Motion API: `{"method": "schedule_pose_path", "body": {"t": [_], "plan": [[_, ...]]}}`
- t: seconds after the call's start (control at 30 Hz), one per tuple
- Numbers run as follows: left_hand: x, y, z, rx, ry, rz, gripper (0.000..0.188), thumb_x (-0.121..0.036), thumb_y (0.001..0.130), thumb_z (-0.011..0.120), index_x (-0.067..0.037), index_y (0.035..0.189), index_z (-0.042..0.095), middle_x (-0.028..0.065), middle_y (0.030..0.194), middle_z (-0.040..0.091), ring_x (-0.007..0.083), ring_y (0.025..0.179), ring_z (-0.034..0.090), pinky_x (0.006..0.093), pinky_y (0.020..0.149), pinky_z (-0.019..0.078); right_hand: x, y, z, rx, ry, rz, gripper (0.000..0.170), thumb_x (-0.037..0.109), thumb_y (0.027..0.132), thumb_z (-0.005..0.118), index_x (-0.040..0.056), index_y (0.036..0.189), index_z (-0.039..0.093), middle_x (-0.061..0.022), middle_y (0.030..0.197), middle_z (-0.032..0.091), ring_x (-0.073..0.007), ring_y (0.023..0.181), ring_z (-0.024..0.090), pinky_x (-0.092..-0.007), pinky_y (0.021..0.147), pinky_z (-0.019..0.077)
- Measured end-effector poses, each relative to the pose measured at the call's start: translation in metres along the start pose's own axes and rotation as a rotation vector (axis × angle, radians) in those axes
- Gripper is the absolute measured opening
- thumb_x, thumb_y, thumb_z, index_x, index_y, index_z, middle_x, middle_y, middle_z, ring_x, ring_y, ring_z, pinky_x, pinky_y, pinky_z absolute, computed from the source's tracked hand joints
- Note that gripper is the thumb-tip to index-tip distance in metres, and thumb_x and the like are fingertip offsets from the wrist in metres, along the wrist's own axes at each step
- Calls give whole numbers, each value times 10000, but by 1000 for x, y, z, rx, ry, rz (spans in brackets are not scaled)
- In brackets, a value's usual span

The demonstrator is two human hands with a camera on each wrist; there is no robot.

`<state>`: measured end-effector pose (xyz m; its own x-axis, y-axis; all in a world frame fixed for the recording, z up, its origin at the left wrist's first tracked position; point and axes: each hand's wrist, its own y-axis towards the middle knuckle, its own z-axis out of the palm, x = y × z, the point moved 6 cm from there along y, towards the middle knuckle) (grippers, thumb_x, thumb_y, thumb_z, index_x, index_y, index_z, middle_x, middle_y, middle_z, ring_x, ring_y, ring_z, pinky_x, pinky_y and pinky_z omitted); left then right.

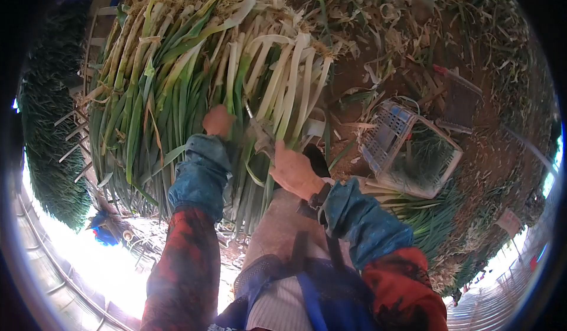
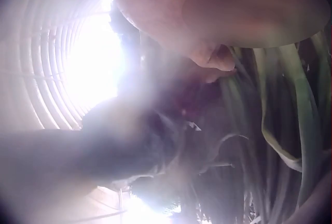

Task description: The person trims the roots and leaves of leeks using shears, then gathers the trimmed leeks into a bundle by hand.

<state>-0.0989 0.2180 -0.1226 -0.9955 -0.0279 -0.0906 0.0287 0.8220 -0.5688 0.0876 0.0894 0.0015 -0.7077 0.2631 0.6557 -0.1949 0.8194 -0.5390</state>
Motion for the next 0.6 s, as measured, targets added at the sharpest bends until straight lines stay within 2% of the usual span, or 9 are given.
{"method": "schedule_pose_path", "body": {"t": [0.07, 0.13, 0.17, 0.23, 0.33, 0.43, 0.47, 0.57, 0.6], "plan": [[14, -17, 20, -23, -157, 70, 305, -310, 748, 633, -23, 850, 652, 216, 867, 647, 389, 853, 625, 430, 710, 515, 8, -12, -1, -44, 13, -61, 452, 206, 762, 625, -52, 1041, 380, -206, 689, 597, -395, 648, 610, -461, 547, 496], [17, -31, 24, 100, -124, -37, 364, -343, 724, 644, -13, 875, 651, 220, 886, 643, 392, 865, 616, 452, 723, 503, 14, -28, 5, -53, 46, -102, 445, 207, 764, 625, -52, 1029, 378, -225, 691, 591, -402, 640, 605, -473, 547, 488], [20, -39, 25, 158, -110, -97, 394, -360, 712, 649, -8, 888, 651, 221, 896, 642, 394, 871, 612, 463, 730, 497, 14, -38, 12, 29, 85, -65, 497, 206, 762, 630, -61, 1086, 363, -226, 716, 580, -406, 662, 593, -477, 562, 476], [19, -49, 18, 129, -122, -97, 395, -367, 700, 650, -11, 870, 656, 224, 880, 642, 393, 862, 615, 460, 717, 497, 16, -52, 23, 184, 163, 5, 608, 204, 758, 640, -78, 1201, 332, -227, 765, 559, -416, 706, 569, -486, 593, 452], [16, -66, 4, 127, -116, -103, 386, -369, 679, 657, -14, 831, 664, 225, 847, 642, 393, 833, 618, 453, 701, 497, 24, -46, 29, 201, 118, -37, 606, 199, 760, 635, -82, 1202, 329, -219, 769, 555, -406, 696, 570, -476, 575, 446], [18, -81, 3, 180, -130, -94, 379, -369, 654, 666, -16, 792, 669, 221, 812, 641, 396, 801, 619, 447, 691, 496, 15, -10, 32, 46, 77, -38, 597, 209, 773, 624, -93, 1194, 328, -216, 755, 553, -399, 677, 570, -474, 562, 437], [18, -86, 7, 207, -140, -82, 378, -370, 646, 669, -17, 780, 670, 219, 800, 641, 397, 791, 619, 445, 689, 496, 17, -4, 23, -95, 63, -94, 343, 161, 771, 566, -52, 964, 377, -235, 634, 572, -412, 610, 593, -488, 544, 472], [20, -110, 12, 223, -145, -131, 364, -350, 639, 663, -19, 792, 671, 214, 805, 642, 394, 789, 619, 448, 684, 490, 21, -21, 11, -84, 152, -99, 332, 156, 767, 566, -45, 953, 377, -234, 638, 574, -410, 610, 594, -489, 536, 467], [20, -117, 11, 245, -146, -139, 350, -334, 643, 649, -18, 794, 668, 216, 818, 641, 394, 802, 617, 453, 686, 486, 25, -34, 12, 5, 125, -69, 330, 157, 769, 565, -43, 953, 377, -236, 641, 574, -411, 611, 591, -490, 534, 465]]}}
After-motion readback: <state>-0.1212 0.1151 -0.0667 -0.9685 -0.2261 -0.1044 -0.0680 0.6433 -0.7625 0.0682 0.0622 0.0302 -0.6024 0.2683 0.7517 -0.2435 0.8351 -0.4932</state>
